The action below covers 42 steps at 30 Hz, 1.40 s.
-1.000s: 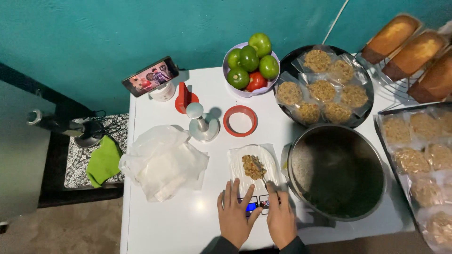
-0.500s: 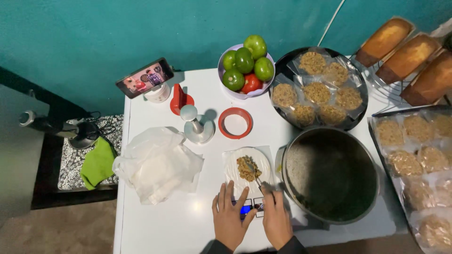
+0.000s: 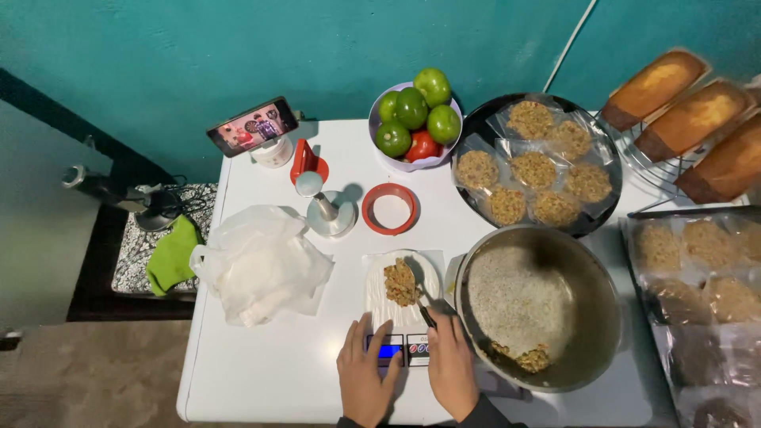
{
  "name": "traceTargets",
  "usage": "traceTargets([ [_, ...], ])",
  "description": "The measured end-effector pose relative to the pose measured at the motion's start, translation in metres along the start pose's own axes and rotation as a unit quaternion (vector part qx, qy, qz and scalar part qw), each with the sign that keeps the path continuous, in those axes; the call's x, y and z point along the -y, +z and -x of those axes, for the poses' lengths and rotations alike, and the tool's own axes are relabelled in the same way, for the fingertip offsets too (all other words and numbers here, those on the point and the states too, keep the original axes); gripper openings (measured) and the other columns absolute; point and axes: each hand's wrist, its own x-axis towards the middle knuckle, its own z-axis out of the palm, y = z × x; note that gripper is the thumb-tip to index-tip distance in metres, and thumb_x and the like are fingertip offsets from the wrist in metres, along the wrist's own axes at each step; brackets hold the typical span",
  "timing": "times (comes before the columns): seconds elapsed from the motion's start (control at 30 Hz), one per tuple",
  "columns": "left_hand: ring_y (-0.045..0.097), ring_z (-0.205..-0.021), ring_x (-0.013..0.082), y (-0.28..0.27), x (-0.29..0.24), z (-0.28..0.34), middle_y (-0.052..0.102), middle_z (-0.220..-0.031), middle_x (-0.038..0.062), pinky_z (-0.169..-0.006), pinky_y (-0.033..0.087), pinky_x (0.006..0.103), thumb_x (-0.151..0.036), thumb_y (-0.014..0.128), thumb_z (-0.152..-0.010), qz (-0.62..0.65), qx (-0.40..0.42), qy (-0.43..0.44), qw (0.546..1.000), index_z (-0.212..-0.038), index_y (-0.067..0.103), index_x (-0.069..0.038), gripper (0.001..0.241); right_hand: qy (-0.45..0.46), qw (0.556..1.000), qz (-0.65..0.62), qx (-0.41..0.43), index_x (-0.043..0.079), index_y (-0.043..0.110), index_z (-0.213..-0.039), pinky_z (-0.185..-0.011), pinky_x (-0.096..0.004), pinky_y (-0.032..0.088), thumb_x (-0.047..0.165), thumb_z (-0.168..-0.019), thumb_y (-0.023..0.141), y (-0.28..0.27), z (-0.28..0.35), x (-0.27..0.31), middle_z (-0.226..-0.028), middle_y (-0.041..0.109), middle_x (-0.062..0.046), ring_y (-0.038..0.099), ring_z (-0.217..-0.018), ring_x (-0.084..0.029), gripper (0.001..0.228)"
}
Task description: Weighing food mixture on a digital scale and using a manual press to form patties.
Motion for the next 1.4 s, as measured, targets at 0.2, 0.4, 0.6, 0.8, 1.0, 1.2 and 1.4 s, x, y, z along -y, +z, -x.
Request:
traceTargets([
  [0.2, 0.046, -0.134, 0.0367, 0.008, -0.010, 0.018, 0.051, -0.146, 0.016, -0.106, 0.034, 0.0486, -0.024, 0.074, -0.081, 0.030, -0.049, -0.048, 0.997, -0.135, 0.061, -0.015, 0.056, 0.212, 0.883, -0.412, 0.070, 0.009, 0.057, -0.136, -0.050, -0.025, 0.033, 0.018, -0.104, 0.051, -0.006, -0.005, -0.039, -0.095, 0.059, -0.007, 0.038, -0.060, -0.009, 0.034],
  [0.4, 0.068, -0.104, 0.0269, 0.055, -0.005, 0.037, 0.075, -0.110, 0.013, -0.094, 0.052, 0.0363, -0.019, 0.064, -0.095, 0.365, 0.085, -0.248, 0.893, -0.125, 0.072, -0.009, 0.033, 0.323, 0.731, -0.591, 0.107, 0.005, 0.060, -0.132, -0.044, -0.021, 0.025, 0.013, -0.101, 0.050, -0.066, -0.020, -0.036, -0.090, 0.059, -0.004, 0.037, -0.054, -0.004, 0.033],
  [0.6, 0.053, -0.138, 0.0186, 0.096, -0.059, 0.012, 0.062, -0.144, 0.010, -0.116, 0.033, 0.0303, -0.034, 0.047, -0.105, 0.504, 0.138, -0.177, 0.834, -0.149, 0.045, -0.005, 0.053, 0.233, 0.878, -0.408, 0.092, 0.009, 0.073, -0.119, -0.045, -0.021, 0.027, 0.014, -0.096, 0.062, -0.169, -0.029, -0.095, -0.078, 0.064, 0.000, 0.038, -0.053, -0.005, 0.027],
  [0.8, 0.034, -0.150, 0.0170, 0.137, -0.083, -0.020, 0.038, -0.163, 0.005, -0.121, 0.024, 0.0312, -0.051, 0.035, -0.104, 0.617, 0.066, -0.227, 0.750, -0.159, 0.031, -0.007, 0.070, -0.162, 0.954, 0.246, -0.047, 0.012, 0.077, -0.097, -0.063, -0.043, 0.054, 0.022, -0.086, 0.070, -0.218, -0.091, -0.109, -0.098, 0.072, -0.011, 0.068, -0.073, -0.032, 0.017],
  [1.0, 0.049, -0.138, 0.0257, 0.142, -0.078, -0.049, 0.053, -0.151, 0.010, -0.116, 0.036, 0.0366, -0.059, 0.037, -0.102, 0.737, 0.044, -0.243, 0.629, -0.152, 0.044, -0.003, 0.076, -0.267, 0.881, 0.386, 0.052, 0.007, 0.073, -0.086, -0.065, -0.040, 0.057, 0.011, -0.076, 0.068, -0.180, -0.116, -0.037, -0.095, 0.066, -0.011, 0.070, -0.087, -0.029, 0.012],
  [1.2, 0.063, -0.122, 0.0246, 0.134, -0.094, -0.059, 0.065, -0.136, 0.012, -0.104, 0.050, 0.0377, -0.050, 0.043, -0.102, 0.774, 0.048, -0.272, 0.570, -0.141, 0.054, -0.002, 0.062, -0.313, 0.832, 0.353, 0.290, 0.013, 0.076, -0.091, -0.077, -0.038, 0.055, 0.010, -0.076, 0.068, -0.215, -0.064, -0.047, -0.103, 0.067, -0.005, 0.066, -0.102, -0.026, 0.017],
  [1.4, 0.066, -0.107, 0.0205, 0.148, -0.097, -0.058, 0.071, -0.119, 0.009, -0.097, 0.052, 0.0364, -0.034, 0.052, -0.105, 0.778, -0.006, -0.224, 0.587, -0.121, 0.063, 0.000, 0.040, -0.301, 0.892, 0.282, 0.187, 0.014, 0.075, -0.116, -0.078, -0.034, 0.055, 0.005, -0.074, 0.066, -0.199, -0.036, -0.099, -0.105, 0.066, -0.001, 0.060, -0.101, -0.020, 0.043],
])
